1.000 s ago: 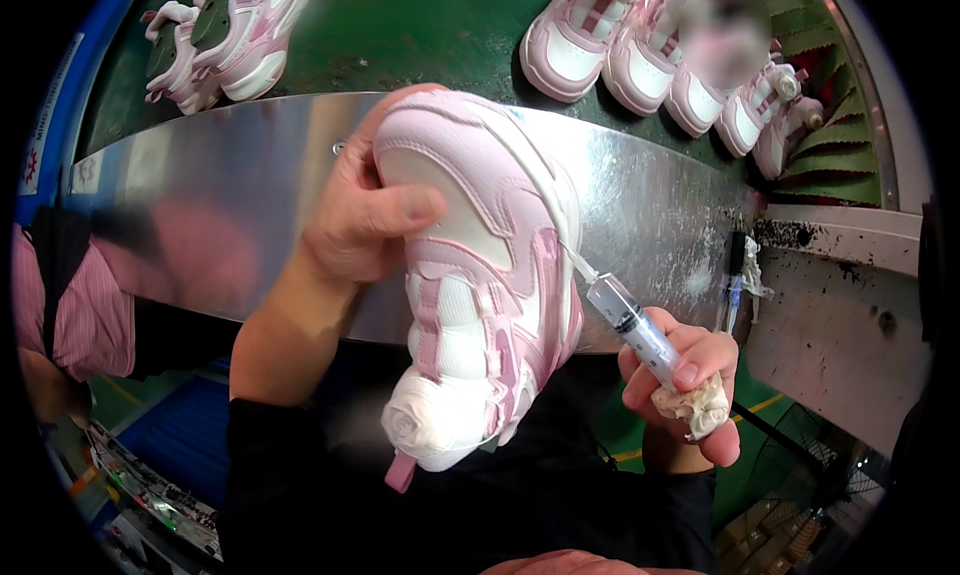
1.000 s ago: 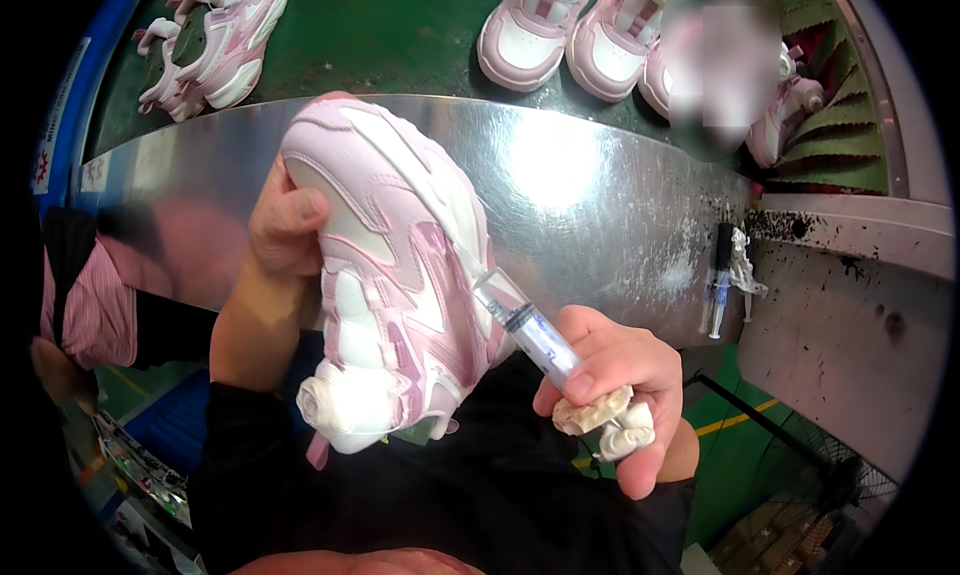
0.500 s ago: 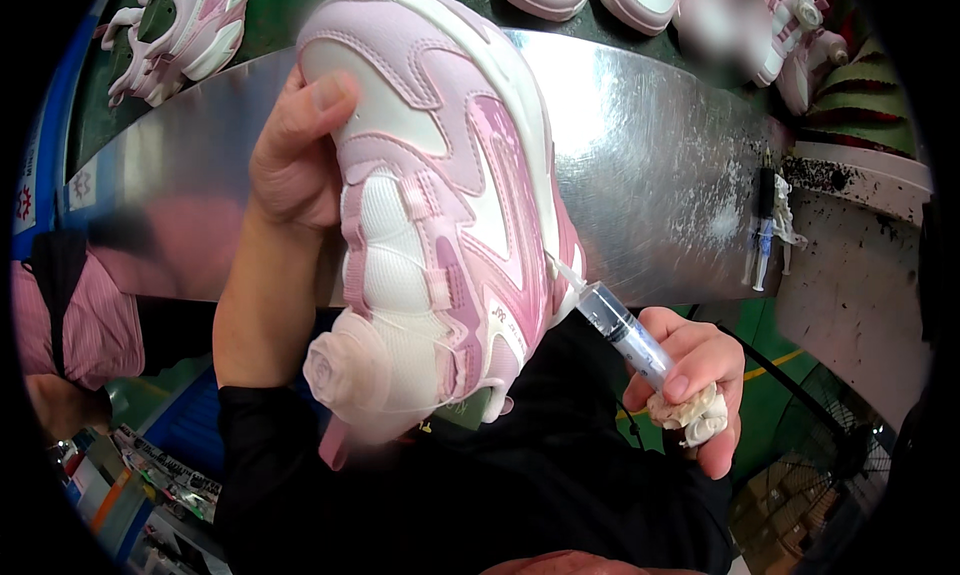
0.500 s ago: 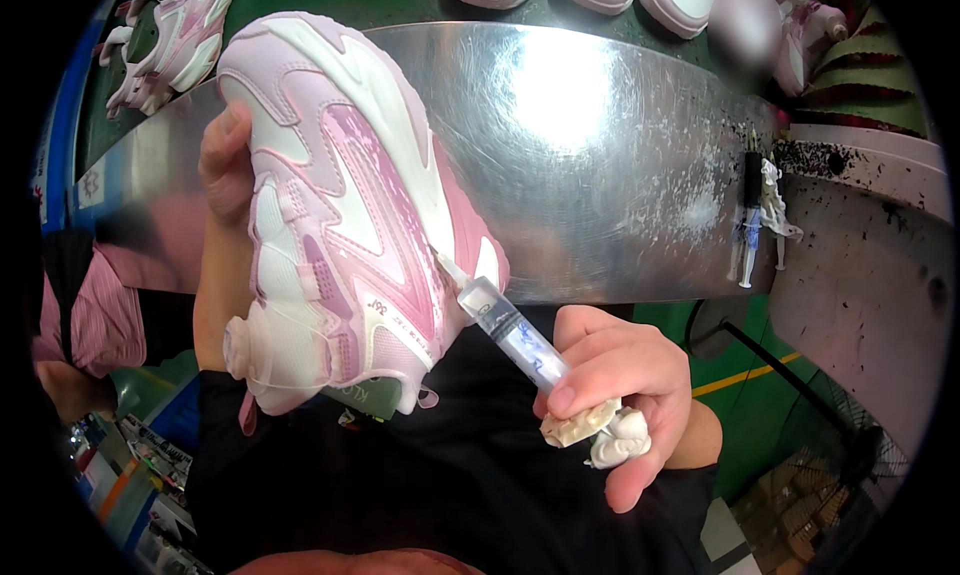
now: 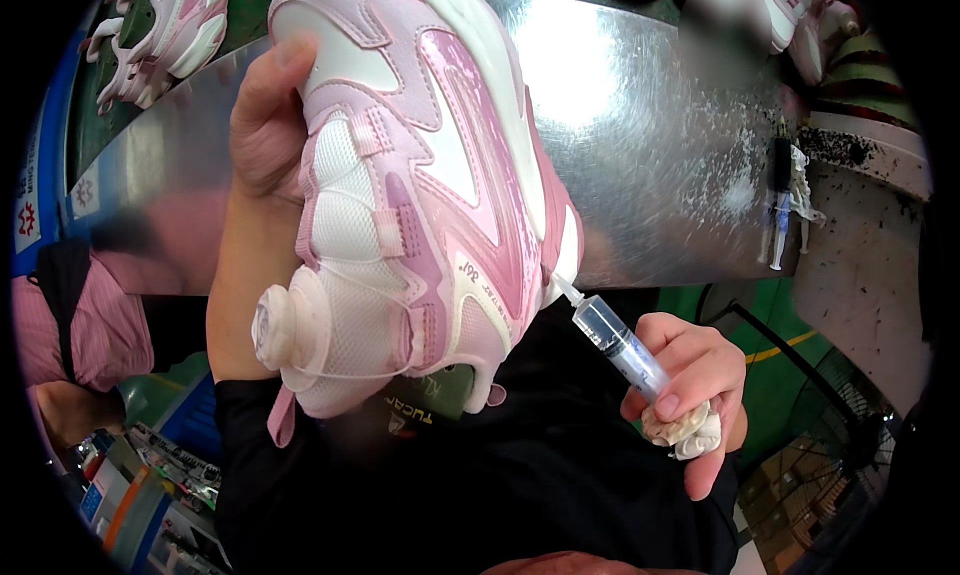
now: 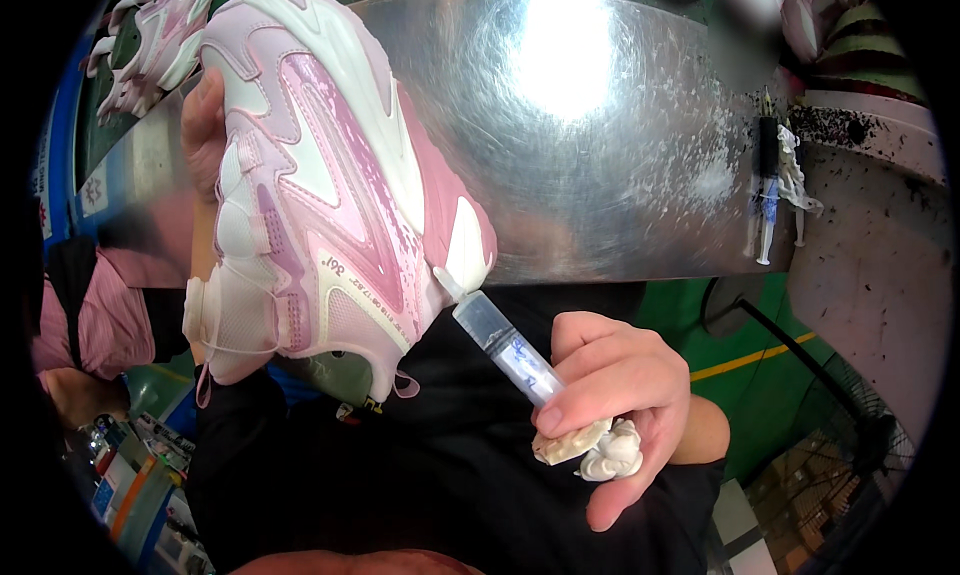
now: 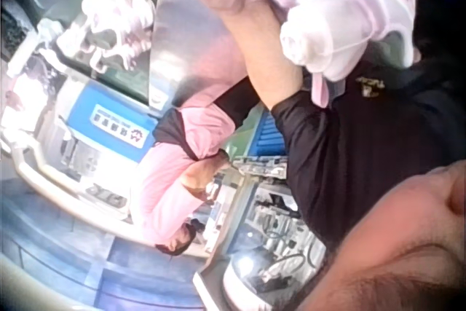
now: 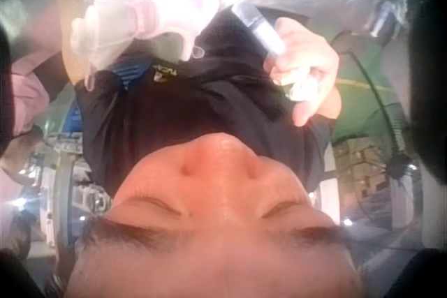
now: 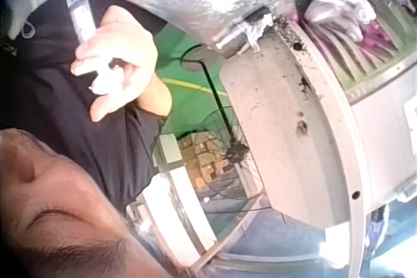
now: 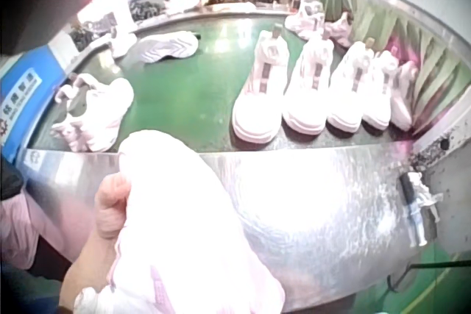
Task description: The person injects a clear liquid into the sole of pink and white sneakers using a syringe. They handle each shoe one at a time, insert the needle into the sole, and then place the shoe back on the conveyor belt.
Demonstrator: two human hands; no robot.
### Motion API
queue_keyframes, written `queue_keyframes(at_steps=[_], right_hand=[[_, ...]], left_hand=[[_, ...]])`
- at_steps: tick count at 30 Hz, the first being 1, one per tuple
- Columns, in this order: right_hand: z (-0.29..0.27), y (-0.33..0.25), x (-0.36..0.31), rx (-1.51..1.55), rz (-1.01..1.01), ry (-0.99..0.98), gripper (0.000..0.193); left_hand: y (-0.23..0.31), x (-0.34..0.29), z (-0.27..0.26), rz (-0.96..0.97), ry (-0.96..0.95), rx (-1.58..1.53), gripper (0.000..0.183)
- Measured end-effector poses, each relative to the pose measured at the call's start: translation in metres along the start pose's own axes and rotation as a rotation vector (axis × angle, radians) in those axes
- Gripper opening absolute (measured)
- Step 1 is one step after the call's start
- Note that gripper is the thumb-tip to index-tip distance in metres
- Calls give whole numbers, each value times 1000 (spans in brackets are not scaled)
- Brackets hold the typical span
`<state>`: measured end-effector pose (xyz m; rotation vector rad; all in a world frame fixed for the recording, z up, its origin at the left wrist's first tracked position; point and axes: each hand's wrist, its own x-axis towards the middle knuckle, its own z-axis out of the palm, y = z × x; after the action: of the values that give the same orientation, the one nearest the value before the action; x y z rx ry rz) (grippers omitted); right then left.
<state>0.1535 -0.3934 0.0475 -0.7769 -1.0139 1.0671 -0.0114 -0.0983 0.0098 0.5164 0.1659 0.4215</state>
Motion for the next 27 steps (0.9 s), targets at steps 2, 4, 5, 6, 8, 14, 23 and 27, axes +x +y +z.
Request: queue_keyframes(at_steps=[2,4,5,6,8,14,23,27], right_hand=[[0,-1,0,-2,3,-6,65],[0,-1,-3,1,5,-13,64],[0,-1,-5,7,9,-7,64],[0,-1,-6,12,13,-2,63],[0,0,-8,17,13,1,62],[-2,2,-11,6,10,0,62],[-5,3,-12,9,-1,12,62],[-6,6,-12,13,1,11,62]], left_hand=[[0,-1,0,6,59,-9,42],[0,3,-10,6,14,-64,41],[-1,4,-13,6,-8,-92,40],[-1,4,-13,8,-8,-106,40],[-3,5,-11,13,-5,-132,38],[-1,5,-11,17,89,-46,36],[1,6,-15,52,105,46,30],[1,5,-15,75,132,66,30]])
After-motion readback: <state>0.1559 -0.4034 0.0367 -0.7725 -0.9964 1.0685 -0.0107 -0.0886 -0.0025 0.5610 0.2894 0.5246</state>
